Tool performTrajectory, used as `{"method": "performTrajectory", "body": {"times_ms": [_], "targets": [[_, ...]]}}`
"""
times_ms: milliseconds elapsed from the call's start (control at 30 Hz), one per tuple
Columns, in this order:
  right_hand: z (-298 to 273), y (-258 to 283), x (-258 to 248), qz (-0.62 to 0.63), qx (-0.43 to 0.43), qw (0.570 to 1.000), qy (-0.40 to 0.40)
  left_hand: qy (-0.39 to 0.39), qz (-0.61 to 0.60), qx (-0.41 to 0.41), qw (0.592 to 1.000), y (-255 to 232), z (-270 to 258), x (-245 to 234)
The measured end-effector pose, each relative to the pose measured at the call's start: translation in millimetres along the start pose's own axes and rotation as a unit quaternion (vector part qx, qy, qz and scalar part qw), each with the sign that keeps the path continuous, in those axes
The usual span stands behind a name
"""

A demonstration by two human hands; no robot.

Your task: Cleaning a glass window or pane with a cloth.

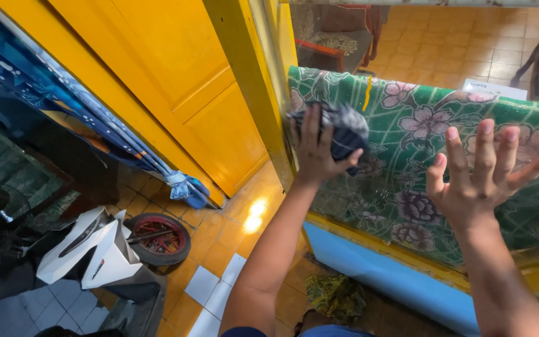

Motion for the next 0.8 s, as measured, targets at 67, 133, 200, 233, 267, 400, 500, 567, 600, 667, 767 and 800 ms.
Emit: {"method": "performTrajectory", "body": {"times_ms": [67,133,200,233,267,400,500,567,600,667,767,800], "targets": [[1.6,-0.2,0.2,0.007,-0.002,1.0,0.004,-0.023,-0.004,-0.026,0.999,0.4,34.3,-19.6],[4.1,1.2,1.6,0.015,-0.001,1.0,0.009,-0.044,-0.007,-0.05,0.998,2.8,58.4,-32.9],[4.7,0.9,-2.1,0.012,0.003,1.0,-0.02,-0.044,-0.025,-0.033,0.998,-1.9,72.7,-34.4],[3.3,0.3,-1.5,0.012,0.003,1.0,-0.02,-0.044,-0.025,-0.034,0.998,-1.5,67.8,-32.8],[2.0,-0.7,-0.8,0.007,0.003,1.0,-0.018,-0.021,-0.026,0.004,0.999,-7.5,63.7,-27.7],[-1.6,-1.6,1.5,-0.011,-0.005,1.0,-0.008,0.037,-0.011,0.101,0.994,-11.5,19.8,-7.9],[-0.8,-1.3,1.7,-0.004,-0.001,1.0,-0.009,0.036,0.002,0.101,0.994,8.7,1.7,-6.3],[-0.8,-1.1,1.7,-0.005,0.001,1.0,-0.016,0.025,0.002,0.089,0.996,17.0,9.5,-11.1],[0.0,-1.1,0.9,-0.006,0.001,1.0,-0.024,0.013,0.004,0.077,0.997,22.1,13.5,-14.9],[-0.6,-2.0,3.6,-0.007,-0.004,1.0,-0.021,-0.006,0.004,0.059,0.998,24.9,35.2,-25.7],[-1.9,-1.4,2.6,-0.007,0.004,1.0,-0.015,-0.027,-0.004,0.03,0.999,23.6,59.0,-36.6],[-1.1,-2.2,1.7,-0.003,0.01,1.0,-0.017,-0.035,-0.007,0.017,0.999,22.8,65.9,-39.1]]}}
Point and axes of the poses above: each hand's wrist, its own z-axis towards the middle knuckle, its own x-axis out of the palm, y = z × x, the point moved 8 cm from there along z, towards the middle knuckle, and after that the axes turned 3 degrees about y, right-handed, at the moved point
